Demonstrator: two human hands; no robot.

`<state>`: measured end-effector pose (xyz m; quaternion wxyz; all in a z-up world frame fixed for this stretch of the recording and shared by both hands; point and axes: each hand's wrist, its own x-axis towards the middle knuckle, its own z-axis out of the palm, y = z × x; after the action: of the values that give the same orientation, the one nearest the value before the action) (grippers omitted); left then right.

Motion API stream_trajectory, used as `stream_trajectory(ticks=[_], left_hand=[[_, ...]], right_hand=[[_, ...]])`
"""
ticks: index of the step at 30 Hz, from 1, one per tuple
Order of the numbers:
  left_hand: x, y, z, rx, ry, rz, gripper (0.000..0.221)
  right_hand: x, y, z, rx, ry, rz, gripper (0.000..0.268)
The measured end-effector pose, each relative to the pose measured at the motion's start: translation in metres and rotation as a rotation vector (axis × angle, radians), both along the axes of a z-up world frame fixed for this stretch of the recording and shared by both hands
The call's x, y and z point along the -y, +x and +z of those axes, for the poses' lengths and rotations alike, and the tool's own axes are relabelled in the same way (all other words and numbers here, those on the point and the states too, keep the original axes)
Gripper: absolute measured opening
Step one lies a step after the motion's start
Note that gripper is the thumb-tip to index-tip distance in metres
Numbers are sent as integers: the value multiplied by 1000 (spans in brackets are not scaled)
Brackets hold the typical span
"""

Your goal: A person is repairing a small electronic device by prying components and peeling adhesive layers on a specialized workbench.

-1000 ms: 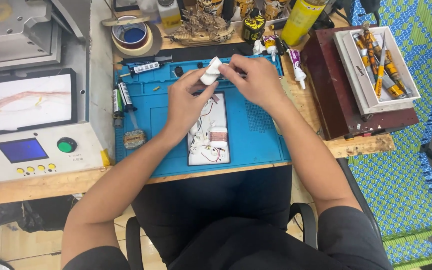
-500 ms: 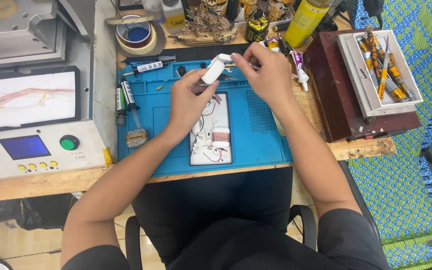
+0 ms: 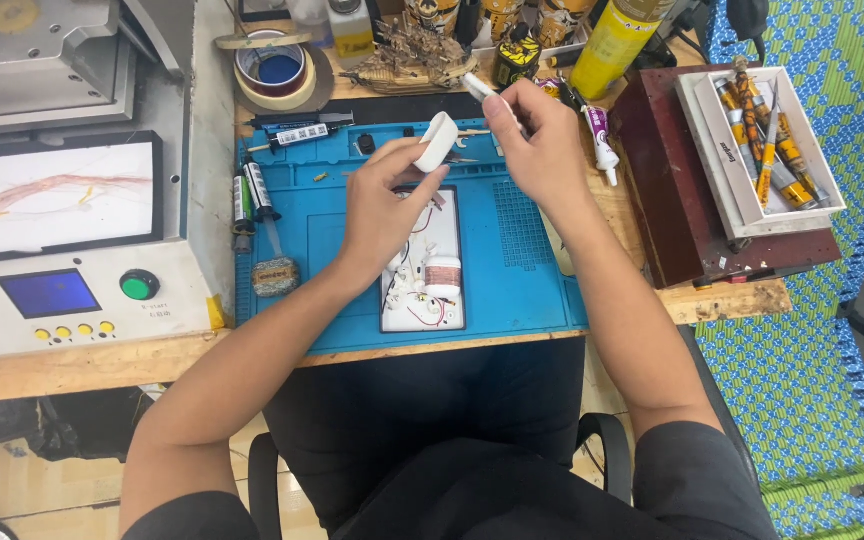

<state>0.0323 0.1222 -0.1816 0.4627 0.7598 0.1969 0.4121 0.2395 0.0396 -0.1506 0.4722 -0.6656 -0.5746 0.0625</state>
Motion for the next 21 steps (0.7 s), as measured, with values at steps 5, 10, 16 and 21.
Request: stream_trajectory(ticks=[5,10,16,21], left_hand=[[1,-3,0,-15,96,9,31],[6,-4,12,53,66,27,31],[7,-5,13,71,80,10,27],[15,-5,23,139,58,-8,37]], right_hand=[[-2,-5,1,-139,-38,195,23],[-7,-9,-8,-196,-53,304,13],[-1,-16,4,-292,-69,384,21],[0,-21,17,-332,-31,424,21]])
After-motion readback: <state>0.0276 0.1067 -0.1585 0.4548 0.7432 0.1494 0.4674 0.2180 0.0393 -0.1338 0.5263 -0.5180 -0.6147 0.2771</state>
